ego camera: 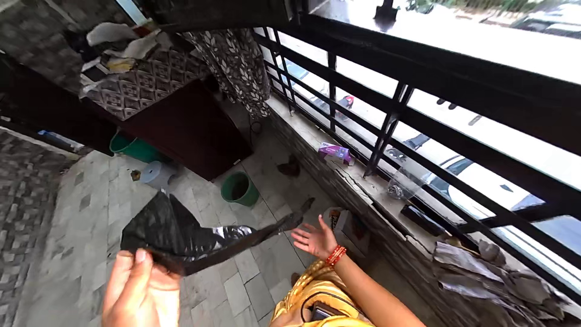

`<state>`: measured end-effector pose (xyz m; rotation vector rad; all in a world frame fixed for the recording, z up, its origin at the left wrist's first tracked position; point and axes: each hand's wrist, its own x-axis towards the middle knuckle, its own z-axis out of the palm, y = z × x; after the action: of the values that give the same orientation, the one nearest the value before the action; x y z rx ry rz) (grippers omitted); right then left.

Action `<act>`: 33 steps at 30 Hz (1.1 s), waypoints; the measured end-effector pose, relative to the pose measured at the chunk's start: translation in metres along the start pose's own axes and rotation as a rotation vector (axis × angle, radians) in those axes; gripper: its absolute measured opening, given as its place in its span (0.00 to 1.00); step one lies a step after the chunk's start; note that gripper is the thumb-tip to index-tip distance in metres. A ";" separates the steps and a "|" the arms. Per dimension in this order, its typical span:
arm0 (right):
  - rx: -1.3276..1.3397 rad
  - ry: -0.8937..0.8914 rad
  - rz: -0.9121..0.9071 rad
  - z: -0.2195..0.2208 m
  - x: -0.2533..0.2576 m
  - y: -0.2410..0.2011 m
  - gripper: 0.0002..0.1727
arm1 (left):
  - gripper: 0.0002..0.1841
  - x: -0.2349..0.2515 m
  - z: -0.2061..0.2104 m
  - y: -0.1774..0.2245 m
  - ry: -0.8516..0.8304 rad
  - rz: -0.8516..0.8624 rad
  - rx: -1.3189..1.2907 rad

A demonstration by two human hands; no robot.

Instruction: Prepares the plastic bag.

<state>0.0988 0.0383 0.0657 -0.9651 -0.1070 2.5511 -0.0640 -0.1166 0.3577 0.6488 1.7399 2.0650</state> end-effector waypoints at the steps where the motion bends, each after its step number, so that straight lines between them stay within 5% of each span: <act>1: 0.076 -0.073 -0.047 0.008 0.006 -0.003 0.47 | 0.15 -0.002 -0.012 0.004 -0.001 0.003 0.006; 3: 0.171 -0.180 -0.119 0.026 0.016 -0.012 0.44 | 0.15 -0.006 -0.038 0.007 0.029 0.005 0.055; 6: 0.172 -0.268 -0.192 0.053 0.020 -0.025 0.22 | 0.14 -0.008 -0.077 -0.001 0.192 -0.021 0.125; 10: 0.089 -0.390 -0.161 0.078 0.009 -0.030 0.25 | 0.09 0.002 -0.124 -0.041 0.564 -0.210 0.253; 11: 0.069 -0.409 -0.154 0.084 0.001 -0.028 0.27 | 0.15 0.003 -0.134 -0.055 0.608 -0.225 0.381; 13: -0.043 -0.420 -0.171 0.095 -0.017 -0.023 0.31 | 0.28 0.001 -0.146 -0.076 0.512 -0.100 0.705; 16: -0.216 -0.430 -0.206 0.107 -0.043 -0.013 0.38 | 0.28 0.000 -0.118 -0.081 0.234 0.025 0.945; 20: -0.352 -0.583 -0.239 0.107 -0.061 -0.007 0.48 | 0.16 0.002 -0.041 -0.099 -0.168 0.102 0.716; 23: -0.512 -0.662 -0.322 0.105 -0.069 -0.008 0.49 | 0.21 0.002 0.006 -0.099 -0.432 0.019 0.549; 25: -0.654 -0.673 -0.391 0.104 -0.074 -0.010 0.48 | 0.25 0.002 0.024 -0.098 -0.532 -0.047 0.520; 28: -0.739 -0.726 -0.423 0.101 -0.078 -0.013 0.48 | 0.10 0.005 0.031 -0.100 -0.560 -0.083 0.513; 30: -0.726 -0.713 -0.468 0.099 -0.079 -0.014 0.41 | 0.05 0.007 0.027 -0.103 -0.545 -0.091 0.451; 33: -0.704 -0.458 -0.500 0.102 -0.088 -0.015 0.18 | 0.04 0.010 0.019 -0.103 -0.494 -0.130 0.334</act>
<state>0.0969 0.0238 0.2001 -0.4416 -1.2665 2.2095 -0.0635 -0.0774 0.2604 1.0123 1.7729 1.3812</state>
